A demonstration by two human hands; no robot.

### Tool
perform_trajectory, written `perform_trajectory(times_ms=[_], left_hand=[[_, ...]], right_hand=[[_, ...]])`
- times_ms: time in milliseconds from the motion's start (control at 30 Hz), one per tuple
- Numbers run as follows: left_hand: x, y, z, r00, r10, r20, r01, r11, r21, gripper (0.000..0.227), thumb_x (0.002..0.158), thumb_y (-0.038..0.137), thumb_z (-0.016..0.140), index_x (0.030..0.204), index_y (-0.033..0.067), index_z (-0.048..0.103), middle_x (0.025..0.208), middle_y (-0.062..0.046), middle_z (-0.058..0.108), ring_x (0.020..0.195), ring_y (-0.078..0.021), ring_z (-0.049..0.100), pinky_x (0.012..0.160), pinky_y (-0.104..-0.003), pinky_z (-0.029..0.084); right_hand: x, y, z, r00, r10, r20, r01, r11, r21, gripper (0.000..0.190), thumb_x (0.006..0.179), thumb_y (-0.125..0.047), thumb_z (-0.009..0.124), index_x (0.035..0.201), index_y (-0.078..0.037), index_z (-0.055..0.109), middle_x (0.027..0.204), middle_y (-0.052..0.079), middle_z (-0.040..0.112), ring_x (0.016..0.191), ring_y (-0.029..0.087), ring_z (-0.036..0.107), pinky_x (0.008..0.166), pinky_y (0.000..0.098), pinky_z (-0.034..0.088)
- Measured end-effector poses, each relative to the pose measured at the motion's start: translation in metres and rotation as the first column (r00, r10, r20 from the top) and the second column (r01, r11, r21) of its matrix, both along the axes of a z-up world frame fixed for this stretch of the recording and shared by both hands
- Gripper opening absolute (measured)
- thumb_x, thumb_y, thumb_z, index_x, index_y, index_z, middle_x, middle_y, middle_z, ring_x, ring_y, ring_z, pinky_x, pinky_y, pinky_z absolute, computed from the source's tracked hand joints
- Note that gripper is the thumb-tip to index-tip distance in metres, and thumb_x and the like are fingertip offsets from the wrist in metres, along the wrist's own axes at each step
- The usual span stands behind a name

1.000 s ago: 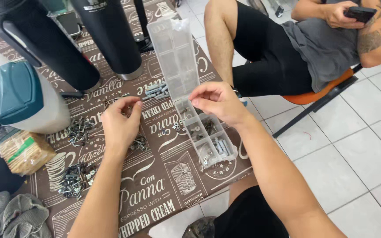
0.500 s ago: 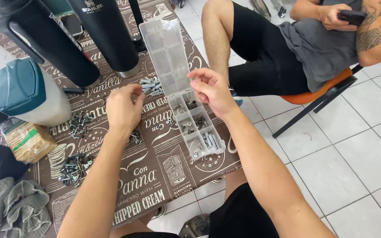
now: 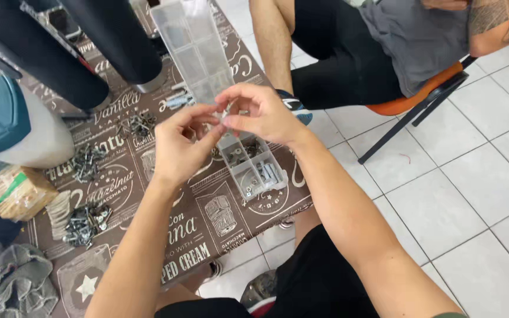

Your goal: The person sorts small metal fasteners, including screws and bolts, from a pile on a table into compartments of a clear plastic organizer box. The person handles the fasteners one at a time or in small groups, placing them into specific sections of the organizer.

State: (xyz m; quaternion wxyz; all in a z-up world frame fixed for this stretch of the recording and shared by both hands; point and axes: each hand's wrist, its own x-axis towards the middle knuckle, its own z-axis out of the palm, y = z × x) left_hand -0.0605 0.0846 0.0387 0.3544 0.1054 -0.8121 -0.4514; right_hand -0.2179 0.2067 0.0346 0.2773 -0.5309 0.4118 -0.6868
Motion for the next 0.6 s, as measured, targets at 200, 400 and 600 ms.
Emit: perform_trajectory(times_ms=[200,400,600], left_hand=[[-0.003,-0.023,-0.015,1.0,0.015,0.019,-0.015,0.999,0.047,0.012,0.093,0.012,0.079,0.104,0.0151,0.079,0.08,0.0,0.077,0.063,-0.0032,0.056,0.056,-0.015,0.038],[0.022,-0.038,-0.011,0.971,0.22,0.096,-0.22,0.975,-0.016,0.006,0.097,0.012,0.074,0.098,0.0149,0.079,0.076,0.0,0.076,0.062,-0.0077,0.061,0.056,-0.019,0.044],[0.009,-0.067,-0.025,0.962,0.251,0.11,-0.239,0.965,-0.107,0.004,0.099,0.012,0.076,0.1,0.013,0.08,0.076,-0.004,0.073,0.065,-0.0124,0.061,0.058,-0.026,0.045]], right_hand=[[-0.028,-0.001,-0.021,0.999,0.006,0.045,-0.012,0.992,0.129,0.025,0.09,0.002,0.074,0.114,-0.003,0.067,0.089,0.007,0.068,0.064,0.006,0.061,0.05,0.0181,0.05],[-0.036,0.032,-0.002,0.979,0.187,-0.085,-0.14,0.911,0.387,0.019,0.072,0.003,0.09,0.086,-0.004,0.079,0.073,0.008,0.075,0.054,0.003,0.057,0.046,0.016,0.044],[-0.035,0.036,0.01,0.939,0.329,-0.096,-0.231,0.814,0.533,0.032,0.08,-0.007,0.084,0.11,-0.005,0.074,0.085,0.012,0.079,0.053,0.004,0.056,0.048,0.0159,0.044]])
